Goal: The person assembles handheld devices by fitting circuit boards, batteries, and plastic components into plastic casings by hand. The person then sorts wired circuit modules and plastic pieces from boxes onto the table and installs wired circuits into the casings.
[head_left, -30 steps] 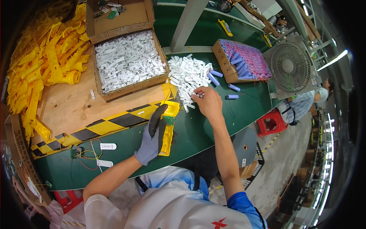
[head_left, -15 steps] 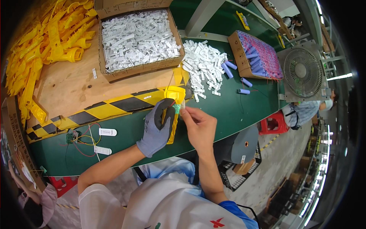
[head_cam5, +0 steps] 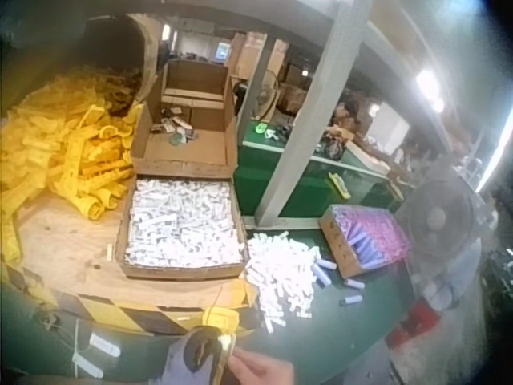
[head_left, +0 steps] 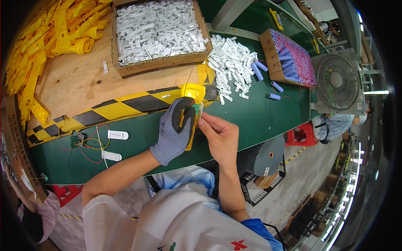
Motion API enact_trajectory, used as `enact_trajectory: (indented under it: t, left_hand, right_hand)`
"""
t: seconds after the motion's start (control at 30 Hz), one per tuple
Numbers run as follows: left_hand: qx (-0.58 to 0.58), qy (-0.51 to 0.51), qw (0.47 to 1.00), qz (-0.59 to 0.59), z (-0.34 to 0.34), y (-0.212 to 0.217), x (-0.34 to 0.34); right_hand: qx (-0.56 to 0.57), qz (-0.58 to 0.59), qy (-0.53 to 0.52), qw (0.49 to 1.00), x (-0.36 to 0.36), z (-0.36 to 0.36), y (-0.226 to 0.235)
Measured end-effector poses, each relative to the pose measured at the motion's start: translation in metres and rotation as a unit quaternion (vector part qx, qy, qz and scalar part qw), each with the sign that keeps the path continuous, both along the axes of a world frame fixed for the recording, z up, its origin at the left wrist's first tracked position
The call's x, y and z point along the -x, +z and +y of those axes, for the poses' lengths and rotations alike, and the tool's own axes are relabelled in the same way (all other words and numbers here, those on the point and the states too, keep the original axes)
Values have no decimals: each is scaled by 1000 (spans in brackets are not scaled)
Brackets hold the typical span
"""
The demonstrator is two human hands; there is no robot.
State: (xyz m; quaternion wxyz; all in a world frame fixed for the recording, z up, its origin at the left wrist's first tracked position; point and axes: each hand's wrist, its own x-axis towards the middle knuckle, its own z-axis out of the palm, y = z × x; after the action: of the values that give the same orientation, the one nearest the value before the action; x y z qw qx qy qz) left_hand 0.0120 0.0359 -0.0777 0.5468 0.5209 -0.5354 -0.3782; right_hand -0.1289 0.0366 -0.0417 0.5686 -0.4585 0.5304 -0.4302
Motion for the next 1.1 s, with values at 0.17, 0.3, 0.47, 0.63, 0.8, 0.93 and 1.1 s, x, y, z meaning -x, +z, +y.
enact_trajectory:
  t: [0.17, 0.3, 0.47, 0.63, 0.8, 0.93, 1.1]
  left_hand:
    - [16, 7, 1000, 21, 2, -5, 2]
    - [-10, -14, 1000, 15, 0, 0, -1]
    - [-23, -28, 999, -7, -3, -3, -2]
    - [-47, -32, 998, 8, -3, -4, -2]
    - [-49, -33, 998, -2, -2, -1, -1]
    - [-42, -37, 998, 1, -1, 0, -1]
    - [-41, -46, 998, -24, -1, -5, -3]
  right_hand:
    - [-14, -42, 54, 998, 10, -11, -10]
    - [7, -42, 74, 996, 13, -10, -11]
    - [20, -20, 96, 995, 15, -12, -11]
    - [48, 48, 114, 991, 12, -11, -9]
    - [27, 42, 101, 994, 8, -10, -1]
    - [56, 75, 96, 991, 4, -8, 3]
    - [147, 217, 87, 961, -3, -7, 3]
